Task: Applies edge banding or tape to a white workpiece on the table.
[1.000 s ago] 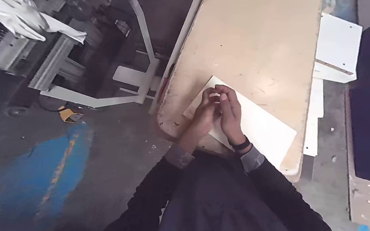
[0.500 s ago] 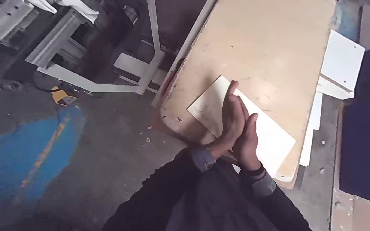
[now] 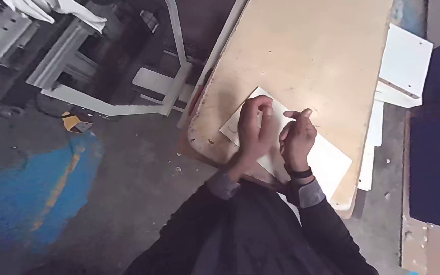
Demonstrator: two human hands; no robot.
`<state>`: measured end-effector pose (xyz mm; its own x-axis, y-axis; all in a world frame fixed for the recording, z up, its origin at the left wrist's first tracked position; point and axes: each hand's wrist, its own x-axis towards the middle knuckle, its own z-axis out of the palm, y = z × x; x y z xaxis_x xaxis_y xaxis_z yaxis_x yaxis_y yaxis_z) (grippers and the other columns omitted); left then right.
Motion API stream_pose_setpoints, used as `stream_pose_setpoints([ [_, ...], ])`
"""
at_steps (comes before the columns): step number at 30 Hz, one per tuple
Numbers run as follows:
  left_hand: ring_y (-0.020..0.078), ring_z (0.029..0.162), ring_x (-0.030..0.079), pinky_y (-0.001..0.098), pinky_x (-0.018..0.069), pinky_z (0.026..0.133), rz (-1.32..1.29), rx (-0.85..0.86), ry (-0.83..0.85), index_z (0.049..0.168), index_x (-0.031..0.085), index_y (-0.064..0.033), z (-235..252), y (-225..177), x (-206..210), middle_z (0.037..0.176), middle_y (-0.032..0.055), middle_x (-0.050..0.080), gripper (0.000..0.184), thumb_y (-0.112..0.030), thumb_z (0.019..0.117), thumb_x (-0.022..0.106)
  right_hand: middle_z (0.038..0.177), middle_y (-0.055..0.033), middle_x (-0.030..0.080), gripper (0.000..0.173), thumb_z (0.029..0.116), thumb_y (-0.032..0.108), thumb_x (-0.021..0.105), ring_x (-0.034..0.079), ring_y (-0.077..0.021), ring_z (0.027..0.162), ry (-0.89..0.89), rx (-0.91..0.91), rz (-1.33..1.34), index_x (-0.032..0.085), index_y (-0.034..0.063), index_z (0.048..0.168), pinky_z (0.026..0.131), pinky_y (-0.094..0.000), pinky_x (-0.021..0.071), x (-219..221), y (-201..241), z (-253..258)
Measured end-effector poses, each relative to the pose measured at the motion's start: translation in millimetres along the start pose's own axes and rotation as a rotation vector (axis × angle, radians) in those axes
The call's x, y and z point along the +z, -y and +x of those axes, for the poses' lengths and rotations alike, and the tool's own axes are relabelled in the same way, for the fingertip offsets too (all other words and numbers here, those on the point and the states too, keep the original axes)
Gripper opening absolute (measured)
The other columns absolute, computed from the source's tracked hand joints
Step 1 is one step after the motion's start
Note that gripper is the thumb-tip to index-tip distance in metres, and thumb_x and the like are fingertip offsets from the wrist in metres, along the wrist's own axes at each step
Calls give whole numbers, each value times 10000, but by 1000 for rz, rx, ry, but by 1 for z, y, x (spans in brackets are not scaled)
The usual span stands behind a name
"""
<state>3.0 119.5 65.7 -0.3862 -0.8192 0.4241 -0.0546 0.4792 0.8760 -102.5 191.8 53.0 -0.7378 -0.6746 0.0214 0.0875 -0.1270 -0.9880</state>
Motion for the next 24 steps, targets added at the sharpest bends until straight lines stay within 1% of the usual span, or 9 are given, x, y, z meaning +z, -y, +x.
stream_pose_setpoints([
  [3,281,1054,668,490,553,925,408,-48,447,1206,690,-84,3,20,-59,1145,124,687,252,-237,1044,574,463,68,419,697,1091,555,152,365,-50,338,51,66,-27,662,129,879,328,-228,348,-26,-4,14],
  [6,323,1081,650,546,545,896,623,1,601,1144,756,-155,-1,55,-79,1149,104,687,247,-308,955,716,508,74,402,608,1106,481,202,356,-49,391,103,-36,-185,637,134,861,378,-232,338,-39,-25,16],
  [9,303,1068,653,513,558,884,698,22,577,1094,775,-147,-10,72,-80,1108,89,694,166,-226,985,680,631,-1,545,249,1051,266,548,498,-117,496,123,-182,-484,653,63,952,457,-320,455,-38,-51,6],
  [11,302,1036,664,500,565,870,719,27,551,1036,771,-120,-13,71,-80,1068,98,696,144,-200,1002,656,668,6,612,168,1001,242,629,554,-106,520,149,-213,-565,664,78,992,471,-319,496,-35,-54,0],
  [14,331,1018,667,519,562,836,780,42,552,971,727,-81,-11,68,-76,1045,127,690,137,-191,1000,650,818,-48,610,185,957,181,661,544,-134,597,164,-243,-617,658,60,1097,523,-322,493,-39,-55,4],
  [18,400,1070,627,538,551,835,879,66,599,1017,660,-24,-15,69,-67,1086,193,632,104,-116,1004,612,1129,-132,551,337,903,69,584,554,-162,808,216,-336,-645,660,45,1231,647,-309,496,-43,-55,8],
  [21,410,1084,631,534,562,824,918,74,558,1036,646,-16,-17,70,-66,1115,210,628,106,-102,1013,588,1272,-144,623,257,1013,39,495,624,-205,1162,292,-346,-543,669,0,1199,969,-371,561,-46,-50,10],
  [22,412,1088,636,534,568,815,920,68,539,1038,648,-19,-18,69,-66,1129,215,634,116,-113,1020,582,1259,-135,646,269,1028,33,465,646,-193,1151,312,-312,-511,653,-11,1214,977,-378,571,-47,-48,10],
  [24,407,1071,641,527,571,757,923,63,508,1039,637,-34,-18,68,-66,1127,205,629,118,-132,1032,572,1070,-91,705,276,1038,40,446,689,-137,884,318,-227,-526,639,17,1234,768,-338,607,-45,-46,10],
])
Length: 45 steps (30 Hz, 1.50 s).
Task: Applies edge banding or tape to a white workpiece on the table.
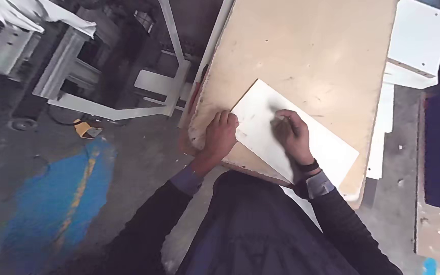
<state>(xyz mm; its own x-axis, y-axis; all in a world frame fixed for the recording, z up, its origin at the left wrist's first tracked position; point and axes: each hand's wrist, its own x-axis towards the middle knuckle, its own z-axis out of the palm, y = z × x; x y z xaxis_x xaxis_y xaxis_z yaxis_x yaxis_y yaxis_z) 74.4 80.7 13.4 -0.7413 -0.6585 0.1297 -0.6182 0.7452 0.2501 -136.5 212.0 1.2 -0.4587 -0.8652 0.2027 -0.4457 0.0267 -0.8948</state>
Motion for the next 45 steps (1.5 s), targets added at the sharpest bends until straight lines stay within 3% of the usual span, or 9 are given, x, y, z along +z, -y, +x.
stream_pose_setpoints([
  [5,399,1082,652,515,569,673,-17,-75,-7,1040,633,-45,5,-1,1,1149,188,639,151,-166,1049,543,991,-110,683,277,1035,213,574,663,-189,758,184,-22,-272,651,38,1236,672,-394,587,18,23,17],
  [9,411,1100,648,543,579,717,-79,-82,13,1069,640,-38,2,0,-5,1203,200,629,131,-145,1032,575,1124,-151,655,393,933,254,730,675,-265,959,346,-210,-406,676,36,1255,804,-441,588,53,37,37],
  [13,412,1073,643,556,572,769,-197,-70,10,1088,633,-30,-7,2,-18,1173,211,615,133,-140,1034,581,963,-127,641,119,958,164,700,653,-296,925,442,-410,-470,721,48,972,792,-439,569,73,40,55],
  [17,293,1029,673,479,573,899,-498,-148,-52,1143,661,-29,-6,21,-21,1174,162,654,169,-117,1048,552,943,-121,668,135,984,140,643,662,-286,937,388,-467,-431,732,48,941,819,-423,566,79,25,59],
  [21,266,1139,660,470,535,1014,-566,-254,9,1285,645,-38,1,52,-14,1261,156,662,291,-129,1055,492,984,-134,660,179,1021,174,596,665,-285,967,343,-450,-452,710,45,971,850,-421,571,81,16,55],
  [29,240,952,679,462,576,882,-520,-163,138,1192,724,-91,13,48,-17,1124,124,680,241,-181,971,693,958,-139,645,146,1008,140,614,661,-277,927,304,-458,-430,694,26,966,810,-412,574,79,17,49],
  [36,291,1015,680,506,568,877,-323,-21,89,1030,748,-86,27,44,-13,1065,112,695,160,-154,1007,605,990,-126,634,179,1036,188,593,655,-247,931,270,-489,-403,676,30,1017,815,-392,571,72,15,42],
  [40,356,1000,690,534,571,869,-300,51,79,1083,672,-18,34,46,-6,1048,173,684,174,-99,1047,522,1021,-133,638,178,1037,182,592,659,-241,942,240,-457,-347,664,19,1044,825,-387,574,71,14,42],
  [45,383,886,710,570,577,775,-300,41,124,1120,638,-18,40,51,-9,947,187,694,175,-121,1054,513,960,-106,596,244,1007,281,661,604,-180,741,268,-280,-250,640,40,1037,634,-349,550,67,13,42],
])
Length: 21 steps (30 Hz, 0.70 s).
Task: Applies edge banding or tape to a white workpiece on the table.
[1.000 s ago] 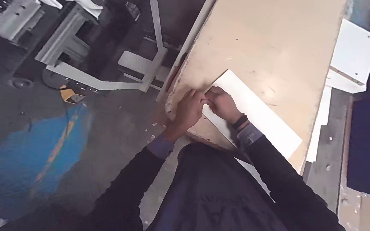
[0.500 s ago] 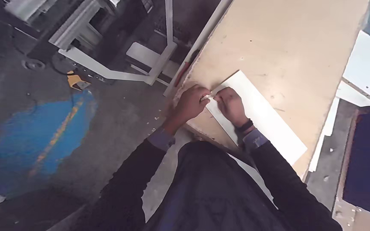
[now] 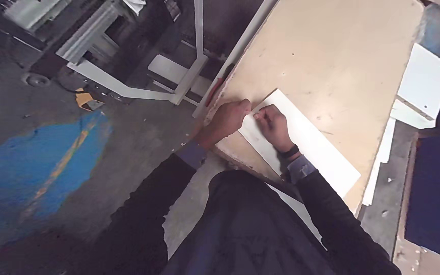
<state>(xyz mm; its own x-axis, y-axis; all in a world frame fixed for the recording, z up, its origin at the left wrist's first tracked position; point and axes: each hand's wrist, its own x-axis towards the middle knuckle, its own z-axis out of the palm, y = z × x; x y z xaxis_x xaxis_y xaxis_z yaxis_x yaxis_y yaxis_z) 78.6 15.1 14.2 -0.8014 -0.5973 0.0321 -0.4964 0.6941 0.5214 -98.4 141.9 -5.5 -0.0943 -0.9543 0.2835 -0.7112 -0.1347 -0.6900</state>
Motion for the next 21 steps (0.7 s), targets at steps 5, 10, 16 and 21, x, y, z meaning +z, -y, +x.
stream_pose_setpoints([
  [5,399,868,713,590,571,764,-7,-66,18,1140,629,-17,1,-9,-6,924,197,699,185,-128,1060,505,1005,-140,607,351,979,368,689,647,-288,872,88,-12,-253,659,53,1132,720,-453,573,1,12,9],
  [10,286,947,731,529,586,892,-191,-145,22,1233,641,-36,-7,-10,-8,1036,138,733,294,-202,993,673,907,-122,679,128,998,136,603,693,-270,792,126,-63,-223,690,47,973,663,-481,577,2,8,32],
  [16,344,1028,693,553,569,897,-86,-108,18,1156,728,-51,-17,-23,-2,1133,163,703,247,-182,946,741,693,-59,560,130,1044,196,584,497,-140,493,-19,161,360,601,71,1017,429,-286,442,-13,-13,18],
  [21,322,960,679,519,585,806,18,-99,57,1064,764,-103,-15,-22,3,1044,131,678,177,-237,954,733,684,16,511,151,1069,215,493,467,-86,536,-89,171,608,592,109,1027,508,-251,434,-49,-3,50],
])
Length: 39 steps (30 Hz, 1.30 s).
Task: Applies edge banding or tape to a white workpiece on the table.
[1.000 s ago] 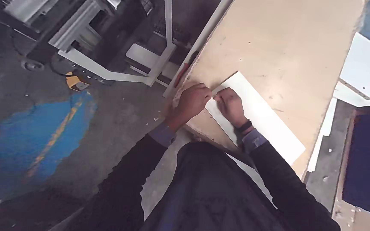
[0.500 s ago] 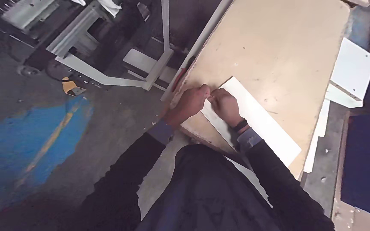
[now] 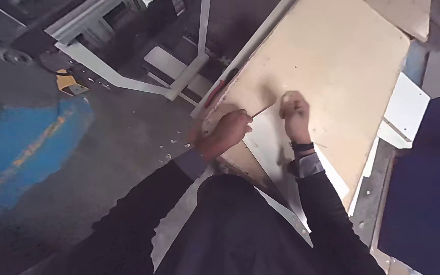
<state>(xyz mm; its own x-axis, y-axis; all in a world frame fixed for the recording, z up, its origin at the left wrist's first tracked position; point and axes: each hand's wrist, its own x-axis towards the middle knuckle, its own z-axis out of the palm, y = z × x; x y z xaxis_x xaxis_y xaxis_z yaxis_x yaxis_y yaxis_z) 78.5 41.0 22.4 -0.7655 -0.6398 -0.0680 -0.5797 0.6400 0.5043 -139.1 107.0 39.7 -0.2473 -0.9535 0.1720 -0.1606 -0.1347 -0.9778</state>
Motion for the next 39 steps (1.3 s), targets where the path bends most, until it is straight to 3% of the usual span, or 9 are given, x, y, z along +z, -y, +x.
stream_pose_setpoints([
  [6,311,1016,680,543,556,887,-69,-82,107,1134,771,-113,15,4,-12,1080,126,702,243,-281,973,700,736,46,558,190,1101,173,420,553,-75,614,-121,-262,165,535,138,954,599,-260,523,-44,83,52],
  [9,302,950,699,576,562,824,-83,-108,78,1041,750,-120,27,1,-15,1004,106,721,266,-369,962,698,918,8,677,164,1096,180,415,638,-97,722,-101,-138,68,563,112,1081,646,-289,563,-41,63,38],
  [11,294,974,692,565,572,818,-84,-64,-4,1134,729,-142,39,-8,-8,1079,100,694,326,-409,948,709,1098,-7,711,202,1119,224,376,665,-81,777,-93,21,23,517,114,1214,658,-248,553,-31,35,13],
  [13,291,1047,679,542,579,862,-73,10,-75,1212,729,-172,47,-15,6,1166,91,678,333,-367,942,727,947,7,708,188,1114,241,403,614,-65,650,-193,129,49,519,141,1222,580,-230,522,-21,2,-5],
  [16,307,995,663,507,585,817,-1,83,-146,1033,720,-118,55,-21,23,1089,104,645,101,-187,981,667,768,16,568,213,1112,303,415,516,-82,559,-267,163,62,565,191,1213,523,-247,494,-19,-30,-31],
  [19,358,1044,676,510,583,844,97,17,-67,1130,672,-17,77,-29,20,1138,176,649,192,-123,1040,540,667,22,461,201,1104,285,416,420,-76,477,-309,106,41,580,180,1152,437,-244,418,-16,-43,-33],
  [27,450,1151,631,558,532,957,-26,-119,-47,1207,595,53,47,-63,-13,1272,285,590,236,-122,1071,512,637,-8,463,201,1080,363,490,419,-101,446,-418,82,59,556,176,1049,411,-258,398,-8,-42,-40],
  [35,461,1024,680,585,558,862,-94,-216,-116,1248,536,35,52,-55,-2,1111,282,657,224,-82,1061,497,711,-15,550,210,1090,333,477,506,-108,489,-449,76,18,575,147,1098,440,-263,473,-7,-36,-33],
  [39,405,935,700,574,557,839,-332,-240,-186,1325,475,44,53,-44,-2,1013,240,690,278,-110,1099,424,687,-24,528,153,1086,267,483,459,-114,455,-423,65,-2,571,143,1093,398,-269,425,-7,-39,-33],
])
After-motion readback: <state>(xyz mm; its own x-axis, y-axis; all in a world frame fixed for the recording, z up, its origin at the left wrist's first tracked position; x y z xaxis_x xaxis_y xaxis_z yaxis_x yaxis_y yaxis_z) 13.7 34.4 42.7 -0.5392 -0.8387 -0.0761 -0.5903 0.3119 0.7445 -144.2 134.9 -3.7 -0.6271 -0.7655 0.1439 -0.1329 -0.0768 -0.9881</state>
